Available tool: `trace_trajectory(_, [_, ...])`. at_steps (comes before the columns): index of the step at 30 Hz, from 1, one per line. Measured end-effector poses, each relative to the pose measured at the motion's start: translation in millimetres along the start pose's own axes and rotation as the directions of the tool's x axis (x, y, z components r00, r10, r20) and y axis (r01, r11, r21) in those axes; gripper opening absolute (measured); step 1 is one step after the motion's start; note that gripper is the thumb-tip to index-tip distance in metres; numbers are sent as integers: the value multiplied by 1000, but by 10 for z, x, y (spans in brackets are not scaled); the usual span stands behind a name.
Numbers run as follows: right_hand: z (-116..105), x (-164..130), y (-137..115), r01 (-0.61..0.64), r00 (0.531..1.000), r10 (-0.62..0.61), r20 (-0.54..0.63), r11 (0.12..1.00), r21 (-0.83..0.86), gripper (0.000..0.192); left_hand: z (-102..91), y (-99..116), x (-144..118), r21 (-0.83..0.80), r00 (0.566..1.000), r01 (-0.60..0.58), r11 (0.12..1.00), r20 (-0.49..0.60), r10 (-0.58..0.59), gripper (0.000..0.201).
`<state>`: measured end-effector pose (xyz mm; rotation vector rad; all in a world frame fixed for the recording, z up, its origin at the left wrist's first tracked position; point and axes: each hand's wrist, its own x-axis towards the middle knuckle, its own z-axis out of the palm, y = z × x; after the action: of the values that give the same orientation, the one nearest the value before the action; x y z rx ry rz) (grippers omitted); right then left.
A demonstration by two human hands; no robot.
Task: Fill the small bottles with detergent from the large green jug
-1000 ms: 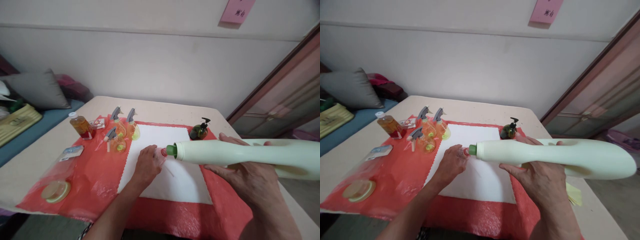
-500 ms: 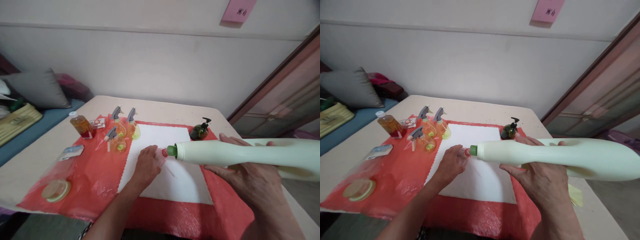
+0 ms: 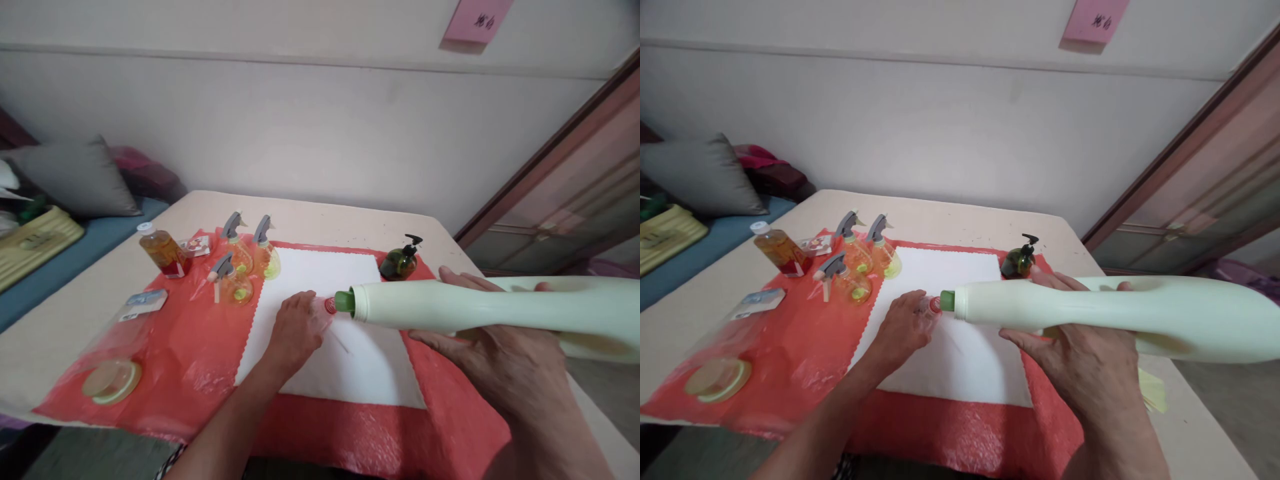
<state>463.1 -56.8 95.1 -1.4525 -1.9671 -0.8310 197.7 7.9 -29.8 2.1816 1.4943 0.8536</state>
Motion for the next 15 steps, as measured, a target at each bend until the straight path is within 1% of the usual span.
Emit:
trace_trajectory(5, [-4,-9,7,-5,1000,5,15,1000,-4,70,-52,46,-3,-22,999,37,999,19,-36,54])
trace_trajectory(11, [-10,-3,-5,-29,998,28,59,1000,7,67,-92,87,2,-43,999,36,998,31,-34,52])
trace_trajectory(15, [-8,6,-12,-33,998,32,45,999,8,70,-96,87,7,-56,996,62,996,69,-59,49])
